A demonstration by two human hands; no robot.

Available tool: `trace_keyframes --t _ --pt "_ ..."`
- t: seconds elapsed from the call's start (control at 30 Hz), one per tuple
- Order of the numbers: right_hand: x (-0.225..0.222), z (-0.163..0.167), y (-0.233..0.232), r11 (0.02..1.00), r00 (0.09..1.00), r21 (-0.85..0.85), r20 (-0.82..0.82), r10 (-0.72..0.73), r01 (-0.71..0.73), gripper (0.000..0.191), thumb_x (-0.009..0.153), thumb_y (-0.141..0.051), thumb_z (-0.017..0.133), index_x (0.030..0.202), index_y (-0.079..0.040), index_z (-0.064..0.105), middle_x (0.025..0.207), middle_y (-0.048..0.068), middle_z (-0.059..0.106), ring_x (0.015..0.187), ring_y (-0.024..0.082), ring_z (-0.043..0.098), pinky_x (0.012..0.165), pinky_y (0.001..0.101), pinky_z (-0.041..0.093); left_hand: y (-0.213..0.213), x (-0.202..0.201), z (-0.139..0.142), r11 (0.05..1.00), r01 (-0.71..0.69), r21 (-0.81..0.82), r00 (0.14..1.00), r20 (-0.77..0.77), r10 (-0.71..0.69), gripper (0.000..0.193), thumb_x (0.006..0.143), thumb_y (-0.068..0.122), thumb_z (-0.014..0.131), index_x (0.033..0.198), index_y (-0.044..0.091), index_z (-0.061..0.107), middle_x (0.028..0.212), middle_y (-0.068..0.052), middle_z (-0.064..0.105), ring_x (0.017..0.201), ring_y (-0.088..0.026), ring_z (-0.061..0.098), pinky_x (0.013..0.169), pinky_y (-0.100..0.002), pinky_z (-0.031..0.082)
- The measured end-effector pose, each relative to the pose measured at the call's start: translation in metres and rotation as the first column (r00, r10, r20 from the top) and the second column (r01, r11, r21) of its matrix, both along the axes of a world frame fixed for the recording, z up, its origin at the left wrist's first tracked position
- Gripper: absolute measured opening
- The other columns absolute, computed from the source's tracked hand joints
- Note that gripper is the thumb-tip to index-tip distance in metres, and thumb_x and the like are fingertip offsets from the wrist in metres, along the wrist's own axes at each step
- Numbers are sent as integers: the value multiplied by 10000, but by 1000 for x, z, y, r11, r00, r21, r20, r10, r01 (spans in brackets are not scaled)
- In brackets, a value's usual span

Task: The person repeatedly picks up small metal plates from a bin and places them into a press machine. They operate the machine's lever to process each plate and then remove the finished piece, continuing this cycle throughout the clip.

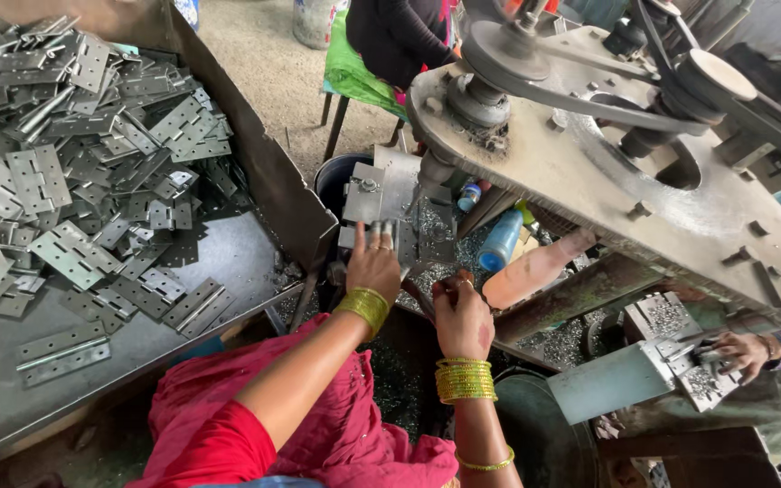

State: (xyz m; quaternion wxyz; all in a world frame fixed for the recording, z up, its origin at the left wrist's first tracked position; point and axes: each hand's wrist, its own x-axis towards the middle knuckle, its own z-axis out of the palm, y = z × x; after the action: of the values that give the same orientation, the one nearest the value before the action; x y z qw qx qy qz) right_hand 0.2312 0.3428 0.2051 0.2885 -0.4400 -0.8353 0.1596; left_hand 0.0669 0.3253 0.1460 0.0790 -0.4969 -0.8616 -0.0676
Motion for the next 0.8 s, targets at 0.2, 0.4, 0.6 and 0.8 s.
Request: trace_keyframes --t 0.2,0.4,0.6,0.8 --pt "13 -46 26 987 991 -143 102 83 -68 305 880 -356 634 1087 -163 749 912 152 770 895 352 742 798 460 562 20 -3 5 961 53 -272 997 -46 -68 403 1049 236 411 1143 82 772 1455 -185 575 1529 -378 292 1240 -593 -98" --pt "56 -178 13 915 938 -389 344 40 104 449 911 -401 617 1239 -96 597 1031 268 721 1006 449 694 840 518 552 46 -6 -21 964 49 -262 994 -83 -73 431 1051 272 395 1151 86 771 1418 -169 609 1502 -351 338 1259 -547 -82" --pt "59 -178 30 921 944 -387 317 87 45 447 858 -408 656 1183 -103 627 1044 262 705 1023 456 668 844 535 533 29 -19 -29 1000 9 -9 996 -89 -10 503 959 361 470 1240 17 708 1499 -203 502 1473 -351 305 1226 -473 7" --pt "50 -140 34 946 925 -317 375 56 71 503 889 -521 636 1153 -94 656 1079 229 720 1053 441 678 869 532 537 55 -31 -15 998 -34 -62 996 80 39 381 1036 209 449 1270 59 710 1607 -195 412 1577 -371 215 1289 -462 9"
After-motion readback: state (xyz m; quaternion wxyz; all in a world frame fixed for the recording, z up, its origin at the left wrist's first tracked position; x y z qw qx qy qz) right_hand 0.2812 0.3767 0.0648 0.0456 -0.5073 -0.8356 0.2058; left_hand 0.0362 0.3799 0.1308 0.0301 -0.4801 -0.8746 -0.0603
